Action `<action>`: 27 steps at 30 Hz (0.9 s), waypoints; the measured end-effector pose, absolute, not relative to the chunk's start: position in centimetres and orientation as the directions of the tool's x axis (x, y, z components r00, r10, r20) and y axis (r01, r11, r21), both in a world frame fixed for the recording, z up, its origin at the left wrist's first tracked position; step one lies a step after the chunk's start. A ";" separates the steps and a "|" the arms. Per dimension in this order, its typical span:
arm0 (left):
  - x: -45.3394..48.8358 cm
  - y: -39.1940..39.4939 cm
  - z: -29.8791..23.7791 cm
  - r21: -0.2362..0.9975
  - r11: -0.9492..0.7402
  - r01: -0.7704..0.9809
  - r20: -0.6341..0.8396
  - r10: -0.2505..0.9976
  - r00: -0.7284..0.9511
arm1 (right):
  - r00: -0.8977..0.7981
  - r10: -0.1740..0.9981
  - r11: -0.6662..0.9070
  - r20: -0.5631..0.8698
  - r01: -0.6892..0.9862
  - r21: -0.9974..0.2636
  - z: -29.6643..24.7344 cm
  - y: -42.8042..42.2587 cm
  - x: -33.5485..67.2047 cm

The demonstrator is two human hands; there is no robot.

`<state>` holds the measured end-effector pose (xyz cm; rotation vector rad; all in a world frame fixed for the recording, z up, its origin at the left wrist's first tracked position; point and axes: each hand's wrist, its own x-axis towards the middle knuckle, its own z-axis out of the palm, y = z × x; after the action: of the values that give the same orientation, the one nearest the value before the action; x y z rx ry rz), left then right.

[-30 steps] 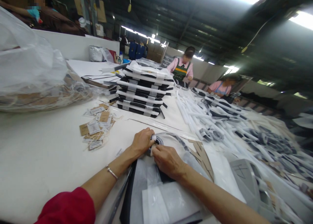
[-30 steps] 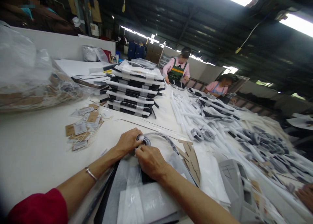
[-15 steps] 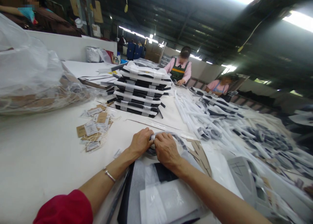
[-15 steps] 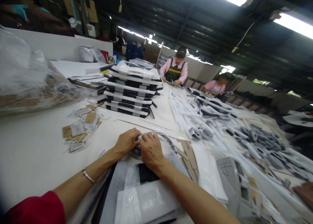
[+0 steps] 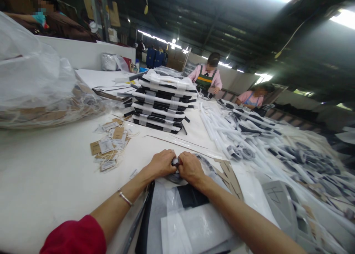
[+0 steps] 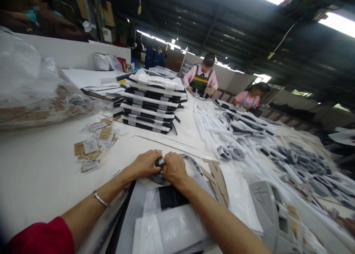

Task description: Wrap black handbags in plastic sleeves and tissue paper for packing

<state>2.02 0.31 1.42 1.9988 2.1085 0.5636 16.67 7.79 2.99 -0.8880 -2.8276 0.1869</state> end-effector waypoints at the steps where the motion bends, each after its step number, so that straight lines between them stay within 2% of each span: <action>1: 2.1 0.4 1.3 0.388 0.034 0.921 0.130 0.987 -0.092 | -0.813 0.573 0.812 0.104 0.546 -0.208 3.3 8.1 16.7; 5: 2.5 0.9 0.9 0.373 0.063 0.926 0.157 0.979 -0.130 | -0.853 0.521 0.776 -0.031 0.488 -0.400 5.5 10.3 16.9; 8: 2.8 0.9 1.0 0.365 0.041 0.930 0.194 0.974 -0.119 | -0.823 0.554 0.680 -0.129 0.536 -0.500 7.2 12.9 16.5; 12: 2.9 0.5 1.4 0.348 -0.008 0.937 0.257 0.963 -0.087 | -0.702 0.623 0.525 -0.346 0.703 -0.480 7.7 16.2 14.8; 15: 3.0 0.3 1.5 0.321 -0.060 0.945 0.321 0.946 -0.049 | -0.620 0.541 0.422 -0.568 0.785 -0.454 6.8 17.5 13.1; 17: 3.0 0.2 1.6 0.299 -0.090 0.950 0.350 0.936 -0.022 | -0.598 0.460 0.360 -0.657 0.802 -0.477 6.2 17.8 12.1; 23: 2.8 0.3 1.5 0.250 -0.116 0.961 0.364 0.931 0.018 | -0.677 0.302 0.171 -0.671 0.731 -0.661 4.8 18.1 11.0; 27: 2.7 0.4 1.2 0.262 -0.114 0.958 0.363 0.932 0.011 | -0.734 0.284 0.055 -0.617 0.655 -0.754 3.6 18.3 10.9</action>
<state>2.68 0.43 1.16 2.2747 2.1290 0.7303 10.95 18.33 3.62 -1.1556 -2.4782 2.1046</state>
